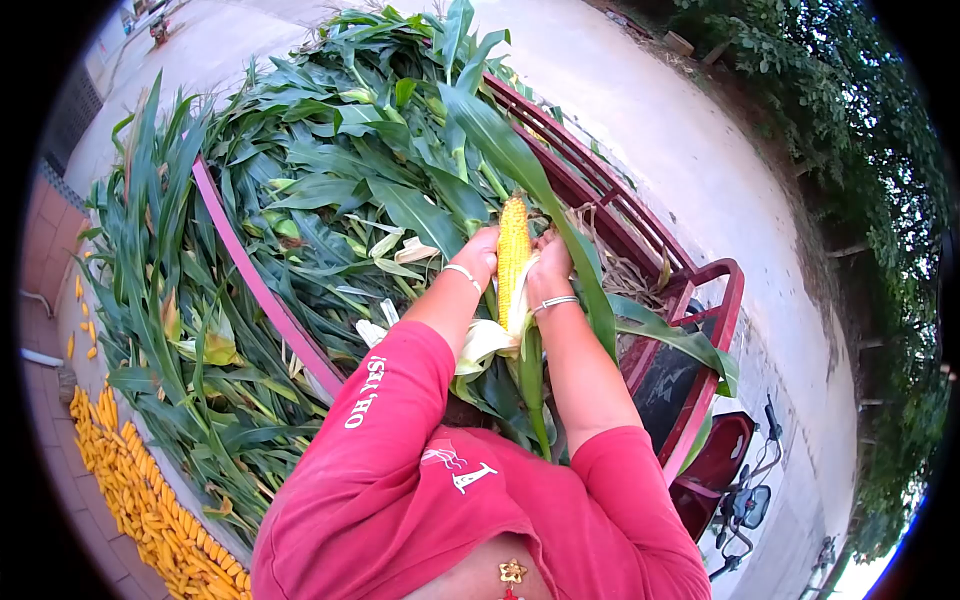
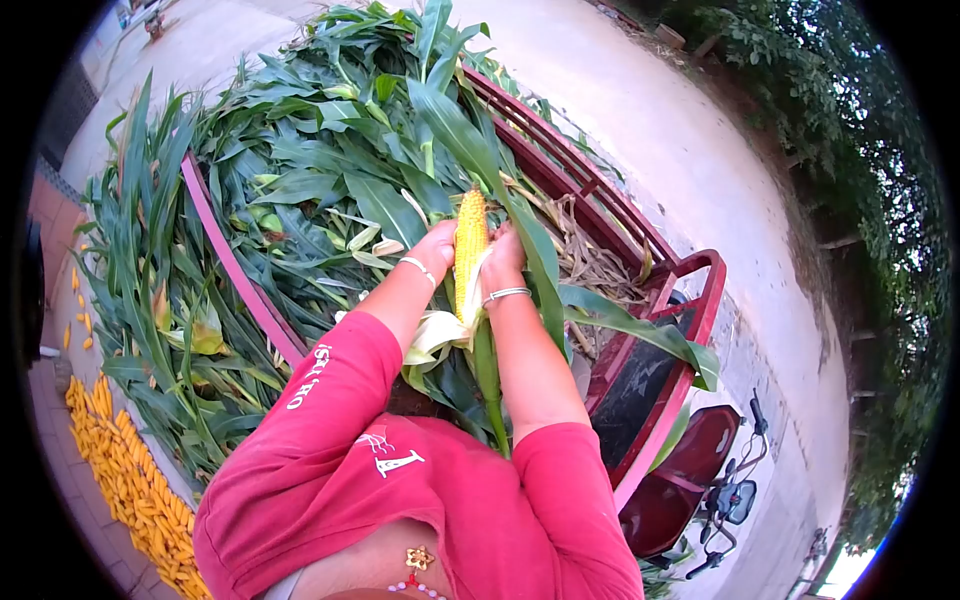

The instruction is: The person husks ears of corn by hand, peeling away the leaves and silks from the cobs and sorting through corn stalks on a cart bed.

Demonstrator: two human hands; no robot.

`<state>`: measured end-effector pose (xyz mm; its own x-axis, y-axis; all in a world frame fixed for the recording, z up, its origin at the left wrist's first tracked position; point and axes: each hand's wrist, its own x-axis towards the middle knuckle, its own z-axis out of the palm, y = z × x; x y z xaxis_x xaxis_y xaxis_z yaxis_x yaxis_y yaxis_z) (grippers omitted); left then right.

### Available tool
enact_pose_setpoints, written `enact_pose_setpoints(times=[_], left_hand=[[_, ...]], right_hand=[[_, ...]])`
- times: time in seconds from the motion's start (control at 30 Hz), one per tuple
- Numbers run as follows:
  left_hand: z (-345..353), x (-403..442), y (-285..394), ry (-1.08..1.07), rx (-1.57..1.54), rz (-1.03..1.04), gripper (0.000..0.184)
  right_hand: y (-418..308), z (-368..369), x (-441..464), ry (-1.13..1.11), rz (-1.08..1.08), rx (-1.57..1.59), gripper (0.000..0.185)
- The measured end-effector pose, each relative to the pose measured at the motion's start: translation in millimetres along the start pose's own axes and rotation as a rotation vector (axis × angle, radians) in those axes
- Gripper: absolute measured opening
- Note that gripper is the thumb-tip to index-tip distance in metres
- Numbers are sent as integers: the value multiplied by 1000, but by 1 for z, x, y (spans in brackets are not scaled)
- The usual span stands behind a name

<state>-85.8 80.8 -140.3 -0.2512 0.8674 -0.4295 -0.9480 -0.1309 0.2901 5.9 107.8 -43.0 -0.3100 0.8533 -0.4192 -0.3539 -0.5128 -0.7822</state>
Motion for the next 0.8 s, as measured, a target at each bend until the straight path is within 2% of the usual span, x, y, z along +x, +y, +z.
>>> enact_pose_setpoints(times=[0.13,0.17,0.23,0.27,0.3,0.33,0.4,0.43,0.47,0.5,0.53,0.6,0.63,0.7,0.73,0.8], left_hand=[[9,3,-8,2,-125,67,22],[9,2,-11,6,-128,65,22],[8,4,-15,240,-214,169,27],[9,4,-18,374,-216,346,28],[-4,-5,-15,374,-217,346,28],[-29,-23,-9,-35,-127,276,29],[-26,-87,-38,-236,593,436,31],[5,-150,-56,-3,1225,655,32],[13,-189,-63,-96,1235,575,32],[9,-217,-68,-189,1241,482,33],[3,-229,-80,-178,1234,464,33],[-2,-239,-82,-64,836,374,30],[-4,-242,-78,-72,759,275,28],[0,-252,-77,-42,957,454,25],[-53,-228,-83,-35,912,414,39],[-73,-194,-49,55,1030,333,38]], right_hand=[[2,-7,19,-1,-44,43,18],[0,-8,17,39,10,77,18],[-2,-10,16,77,68,109,19],[-1,-12,24,104,91,137,19],[0,-19,37,135,114,166,19],[18,-43,84,87,178,156,20],[9,-73,113,80,139,110,21],[8,-82,118,63,100,69,22],[-15,-61,74,167,73,69,23],[-13,-65,69,185,78,75,23],[-7,-69,67,176,91,53,23],[-4,-59,71,134,98,38,23],[-5,-57,72,119,95,30,23],[-6,-59,68,93,92,13,24],[-9,-55,59,25,37,-4,27],[-13,-47,41,-12,93,23,26]])
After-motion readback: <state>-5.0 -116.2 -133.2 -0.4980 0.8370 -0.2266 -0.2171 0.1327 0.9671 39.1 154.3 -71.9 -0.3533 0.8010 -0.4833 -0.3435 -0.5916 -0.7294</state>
